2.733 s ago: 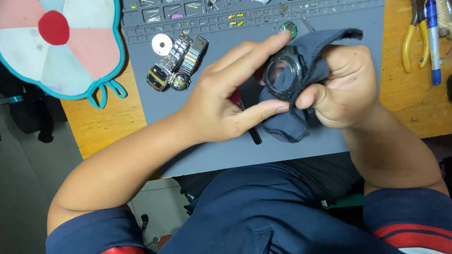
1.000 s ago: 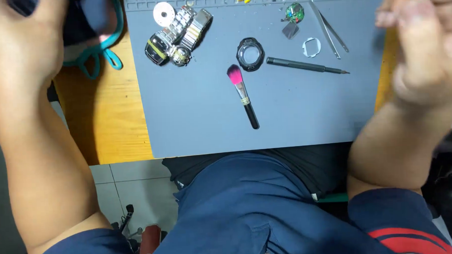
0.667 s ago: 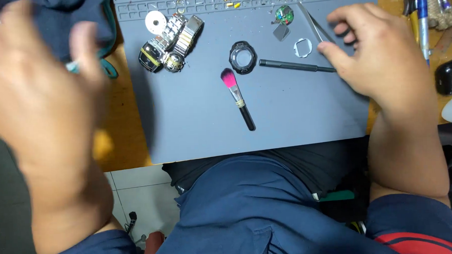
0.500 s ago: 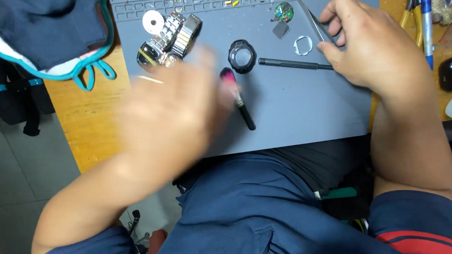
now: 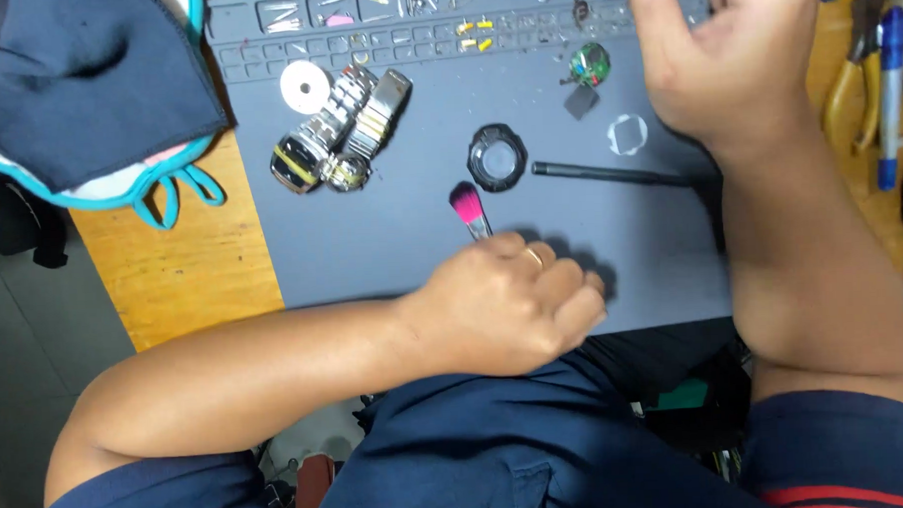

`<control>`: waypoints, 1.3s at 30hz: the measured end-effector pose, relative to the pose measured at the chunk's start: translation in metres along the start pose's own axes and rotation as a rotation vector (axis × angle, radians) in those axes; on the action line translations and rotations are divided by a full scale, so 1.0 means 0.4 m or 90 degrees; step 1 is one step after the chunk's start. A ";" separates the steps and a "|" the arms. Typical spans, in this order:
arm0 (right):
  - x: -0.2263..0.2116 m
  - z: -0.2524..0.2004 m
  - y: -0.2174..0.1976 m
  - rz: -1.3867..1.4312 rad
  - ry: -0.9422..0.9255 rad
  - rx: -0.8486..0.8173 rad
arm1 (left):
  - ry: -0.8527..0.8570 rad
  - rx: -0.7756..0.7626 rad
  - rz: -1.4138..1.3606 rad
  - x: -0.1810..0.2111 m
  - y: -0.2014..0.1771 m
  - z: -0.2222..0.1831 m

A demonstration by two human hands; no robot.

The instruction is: Polishing a watch crystal and case, then using tweezers and precision tools to manipulate and assemble small internal components.

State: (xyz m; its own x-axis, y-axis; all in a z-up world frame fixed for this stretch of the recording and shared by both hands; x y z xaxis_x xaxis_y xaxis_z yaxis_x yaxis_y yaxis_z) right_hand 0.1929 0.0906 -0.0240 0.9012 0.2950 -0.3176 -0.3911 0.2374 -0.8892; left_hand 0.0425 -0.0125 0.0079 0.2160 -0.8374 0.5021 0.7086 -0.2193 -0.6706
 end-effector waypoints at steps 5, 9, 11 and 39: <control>-0.020 0.004 0.007 -0.008 -0.158 -0.010 | -0.043 -0.025 -0.047 -0.015 0.031 -0.018; -0.015 0.011 0.022 -0.051 -0.197 -0.026 | -0.068 -0.055 -0.072 -0.026 0.040 -0.023; -0.010 0.008 0.031 -0.062 -0.190 -0.030 | -0.071 -0.061 -0.081 -0.028 0.041 -0.024; -0.082 -0.002 -0.060 0.133 -0.225 0.053 | -0.221 0.102 0.161 -0.020 -0.220 0.002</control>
State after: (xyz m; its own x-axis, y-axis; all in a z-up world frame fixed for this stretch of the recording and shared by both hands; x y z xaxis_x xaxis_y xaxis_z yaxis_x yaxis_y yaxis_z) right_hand 0.1726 0.0744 0.0074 0.6867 0.6409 -0.3430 -0.5854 0.2079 -0.7836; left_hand -0.0209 0.0139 0.0635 0.5882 -0.6315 0.5052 0.6940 0.0735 -0.7162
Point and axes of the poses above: each hand's wrist, its own z-axis towards the middle knuckle, its own y-axis out of the palm, x = y × z, the point moved 4 cm from there along z, towards the middle knuckle, and after that the axes turned 14 degrees about -z, right-handed, at the moved point
